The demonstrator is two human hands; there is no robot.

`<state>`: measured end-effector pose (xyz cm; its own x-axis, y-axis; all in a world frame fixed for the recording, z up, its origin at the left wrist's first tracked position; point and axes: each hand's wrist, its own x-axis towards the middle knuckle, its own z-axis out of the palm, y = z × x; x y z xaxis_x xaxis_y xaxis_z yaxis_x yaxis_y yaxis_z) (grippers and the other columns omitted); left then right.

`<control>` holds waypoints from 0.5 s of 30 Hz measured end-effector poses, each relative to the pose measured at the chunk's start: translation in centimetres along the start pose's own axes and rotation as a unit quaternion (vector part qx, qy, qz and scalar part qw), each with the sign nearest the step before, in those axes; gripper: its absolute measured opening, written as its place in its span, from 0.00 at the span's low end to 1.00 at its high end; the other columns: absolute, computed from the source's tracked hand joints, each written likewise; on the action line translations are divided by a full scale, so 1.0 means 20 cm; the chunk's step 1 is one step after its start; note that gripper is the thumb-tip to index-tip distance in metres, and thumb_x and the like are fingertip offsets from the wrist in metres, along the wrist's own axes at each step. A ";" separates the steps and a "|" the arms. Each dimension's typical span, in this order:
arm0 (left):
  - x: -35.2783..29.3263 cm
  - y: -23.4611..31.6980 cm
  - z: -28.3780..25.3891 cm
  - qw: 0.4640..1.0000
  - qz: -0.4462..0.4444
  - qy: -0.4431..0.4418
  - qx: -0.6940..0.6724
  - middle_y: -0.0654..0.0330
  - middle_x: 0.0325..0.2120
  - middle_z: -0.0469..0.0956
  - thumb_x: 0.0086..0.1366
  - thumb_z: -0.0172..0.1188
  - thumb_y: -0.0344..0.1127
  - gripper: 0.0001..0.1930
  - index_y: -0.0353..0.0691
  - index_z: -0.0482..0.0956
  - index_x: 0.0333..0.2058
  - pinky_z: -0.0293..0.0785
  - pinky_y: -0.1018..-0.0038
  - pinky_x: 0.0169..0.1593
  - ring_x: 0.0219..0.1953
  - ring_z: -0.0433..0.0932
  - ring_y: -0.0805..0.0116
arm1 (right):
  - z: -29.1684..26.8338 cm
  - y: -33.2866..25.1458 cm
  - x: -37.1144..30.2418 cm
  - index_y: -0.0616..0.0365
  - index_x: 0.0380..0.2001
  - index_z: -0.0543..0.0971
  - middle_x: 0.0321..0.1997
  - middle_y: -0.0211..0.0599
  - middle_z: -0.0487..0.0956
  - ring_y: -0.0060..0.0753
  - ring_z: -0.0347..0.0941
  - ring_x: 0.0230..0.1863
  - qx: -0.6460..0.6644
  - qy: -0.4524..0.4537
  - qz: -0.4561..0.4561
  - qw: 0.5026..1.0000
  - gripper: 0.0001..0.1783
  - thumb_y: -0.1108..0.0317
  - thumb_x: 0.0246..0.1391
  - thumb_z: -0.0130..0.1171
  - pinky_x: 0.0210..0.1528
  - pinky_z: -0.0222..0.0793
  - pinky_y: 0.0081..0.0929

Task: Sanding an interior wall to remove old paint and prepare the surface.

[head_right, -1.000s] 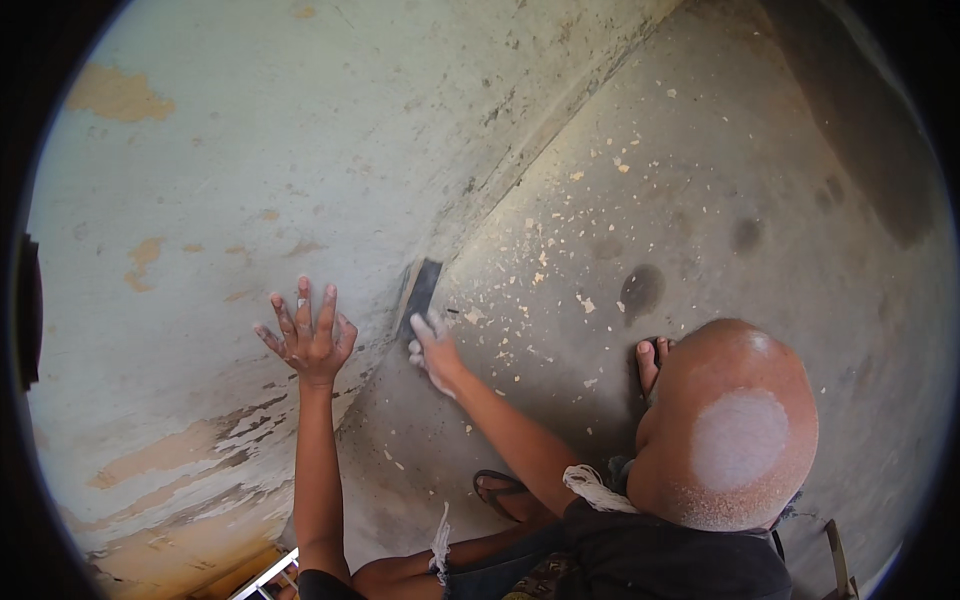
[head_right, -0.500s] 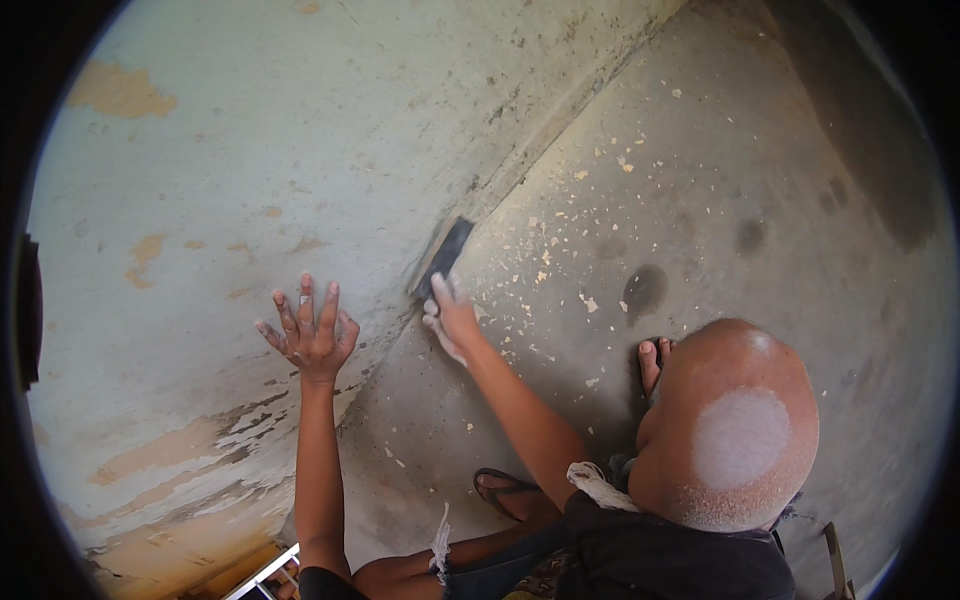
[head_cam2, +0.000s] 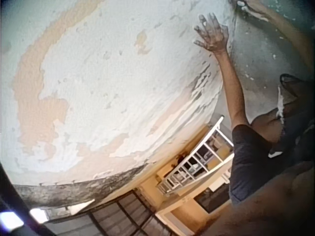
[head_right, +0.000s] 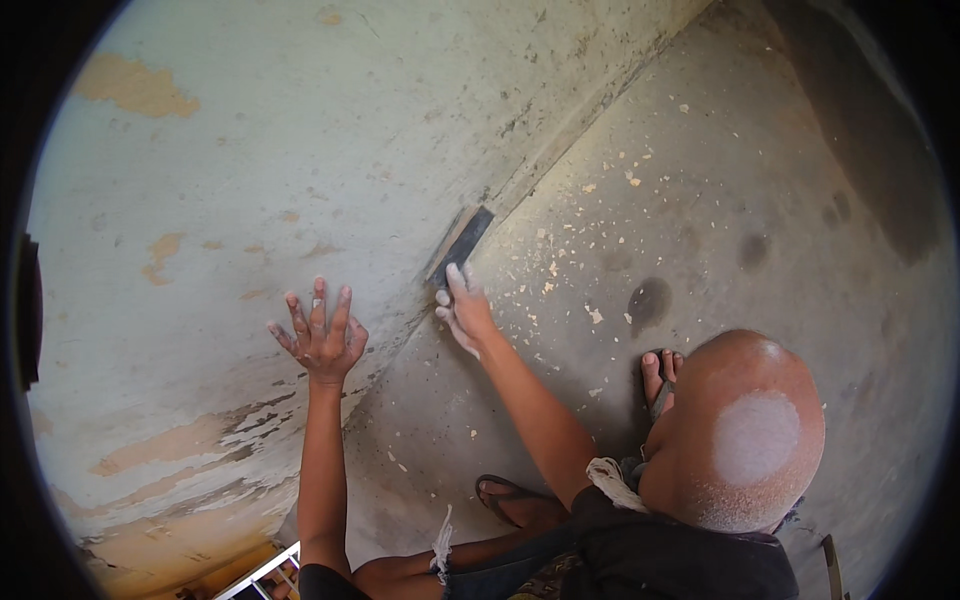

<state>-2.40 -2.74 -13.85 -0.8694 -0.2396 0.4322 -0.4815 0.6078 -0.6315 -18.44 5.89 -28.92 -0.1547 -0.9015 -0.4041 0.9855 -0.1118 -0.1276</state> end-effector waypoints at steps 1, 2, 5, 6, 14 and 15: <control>0.00 0.00 0.00 1.000 0.002 -0.001 0.004 0.72 0.62 0.68 0.52 0.54 0.45 0.27 0.71 0.76 0.54 0.24 0.47 0.71 0.71 0.51 0.56 | 0.00 0.03 -0.01 0.43 0.60 0.63 0.33 0.17 0.65 0.13 0.62 0.27 -0.001 -0.002 -0.002 1.000 0.22 0.57 0.65 0.52 0.26 0.61 0.14; 0.00 0.00 0.00 1.000 0.005 -0.003 0.008 0.72 0.62 0.68 0.52 0.54 0.46 0.27 0.71 0.76 0.54 0.24 0.47 0.71 0.71 0.51 0.56 | 0.00 0.08 -0.06 0.44 0.60 0.63 0.33 0.18 0.66 0.13 0.62 0.27 -0.030 0.014 0.029 0.999 0.22 0.57 0.65 0.52 0.26 0.61 0.13; -0.03 -0.02 0.00 1.000 -0.001 -0.003 0.010 0.72 0.62 0.68 0.52 0.54 0.45 0.27 0.71 0.76 0.54 0.24 0.48 0.71 0.71 0.52 0.56 | -0.01 0.16 -0.12 0.45 0.61 0.62 0.34 0.18 0.66 0.14 0.63 0.28 -0.059 0.027 0.086 0.994 0.24 0.57 0.65 0.53 0.25 0.61 0.13; -0.03 -0.02 -0.01 1.000 0.000 -0.005 0.010 0.72 0.62 0.68 0.52 0.54 0.45 0.27 0.71 0.76 0.54 0.24 0.48 0.71 0.71 0.52 0.56 | -0.03 0.15 -0.11 0.45 0.61 0.62 0.34 0.18 0.66 0.14 0.63 0.28 -0.061 0.029 0.073 0.995 0.24 0.57 0.65 0.53 0.25 0.61 0.13; 0.00 0.00 0.00 1.000 0.002 0.004 0.004 0.72 0.61 0.69 0.52 0.54 0.44 0.27 0.70 0.76 0.54 0.24 0.47 0.71 0.71 0.52 0.56 | 0.02 0.04 -0.03 0.48 0.63 0.59 0.32 0.20 0.64 0.15 0.62 0.28 -0.007 0.041 0.024 0.999 0.28 0.56 0.65 0.54 0.26 0.62 0.16; -0.01 0.00 0.00 1.000 0.003 0.007 0.004 0.72 0.61 0.69 0.52 0.54 0.44 0.27 0.70 0.76 0.54 0.24 0.47 0.71 0.71 0.52 0.56 | 0.03 0.10 -0.08 0.47 0.63 0.59 0.32 0.20 0.64 0.15 0.62 0.27 -0.034 0.063 0.061 0.996 0.27 0.56 0.65 0.53 0.26 0.62 0.16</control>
<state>-2.29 -2.70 -13.98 -0.8703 -0.2262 0.4375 -0.4778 0.6032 -0.6386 -16.16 6.83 -28.07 -0.0460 -0.8463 -0.5308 0.9911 0.0279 -0.1303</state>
